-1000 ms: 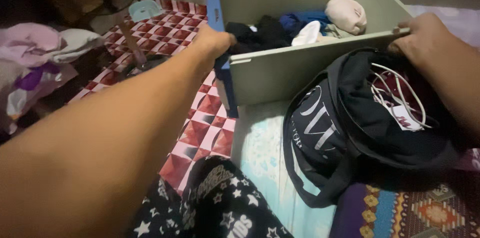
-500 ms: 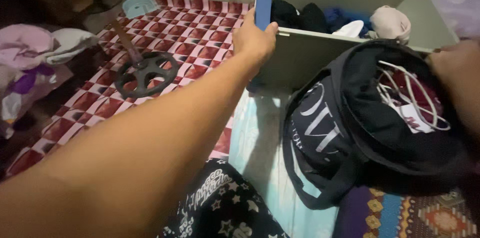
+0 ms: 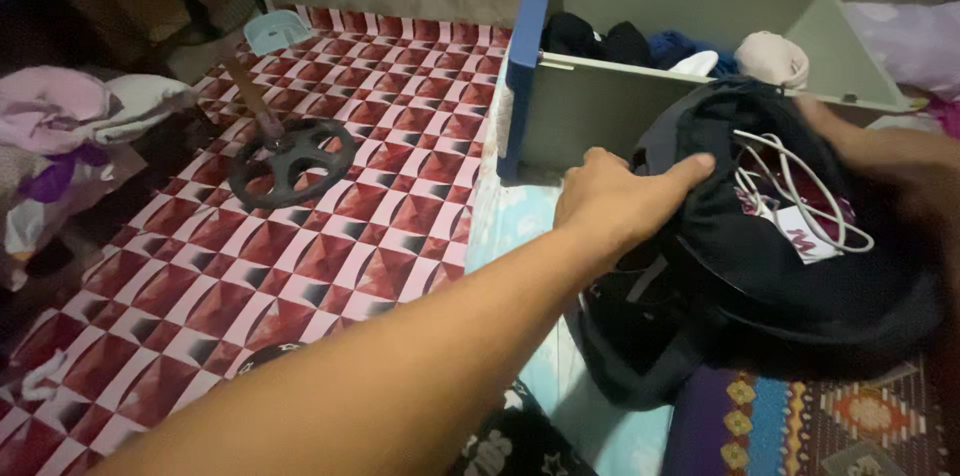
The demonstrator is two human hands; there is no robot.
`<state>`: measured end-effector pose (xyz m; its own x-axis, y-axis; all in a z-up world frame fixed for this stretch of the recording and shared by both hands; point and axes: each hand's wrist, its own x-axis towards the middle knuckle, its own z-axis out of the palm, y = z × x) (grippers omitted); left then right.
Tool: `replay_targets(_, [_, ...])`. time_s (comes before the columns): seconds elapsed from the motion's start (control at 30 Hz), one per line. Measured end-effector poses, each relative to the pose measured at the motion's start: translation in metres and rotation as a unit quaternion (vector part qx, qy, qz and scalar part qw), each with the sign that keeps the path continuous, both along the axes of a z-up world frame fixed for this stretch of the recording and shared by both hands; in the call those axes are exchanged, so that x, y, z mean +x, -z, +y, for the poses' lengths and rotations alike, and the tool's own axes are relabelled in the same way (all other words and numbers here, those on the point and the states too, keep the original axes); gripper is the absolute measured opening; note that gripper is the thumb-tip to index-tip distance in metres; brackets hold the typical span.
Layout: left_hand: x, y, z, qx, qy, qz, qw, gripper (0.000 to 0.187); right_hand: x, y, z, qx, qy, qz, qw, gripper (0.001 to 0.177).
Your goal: The person folds clothes taken from an open storage bin, untangles a white charging cable and charger, and places the folded clothes and cable into a dark backpack on the bed. They then adjust the packed items inside the backpack.
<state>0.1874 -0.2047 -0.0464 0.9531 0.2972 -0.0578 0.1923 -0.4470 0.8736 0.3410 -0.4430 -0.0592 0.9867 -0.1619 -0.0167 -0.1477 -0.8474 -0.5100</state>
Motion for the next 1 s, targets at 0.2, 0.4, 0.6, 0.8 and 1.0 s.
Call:
replay_targets(0.2, [-0.003,0.008,-0.006,-0.111,0.101,0.035,0.988,0.054,-0.018,0.004,0.0,-0.015,-0.027,0.001,1.0,0.067])
replay_targets(0.4, [-0.009,-0.005,0.008,-0.306,0.078,-0.03,0.948,0.053,-0.041,-0.003,0.034,0.072,0.01,-0.018,0.997,0.062])
replay_targets(0.6, [-0.039,-0.022,0.058,-0.355,0.042,-0.06,0.932,0.035,-0.07,-0.043,0.085,0.076,-0.002,-0.076,0.994,0.053])
replay_targets(0.8, [-0.053,-0.04,0.089,-0.406,0.06,-0.132,0.902,0.027,-0.102,-0.078,0.127,0.157,-0.059,-0.089,0.982,0.047])
replay_targets(1.0, [-0.091,-0.013,0.121,-0.328,0.028,-0.09,0.94,0.042,-0.126,-0.051,0.187,0.059,-0.159,-0.005,0.985,0.066])
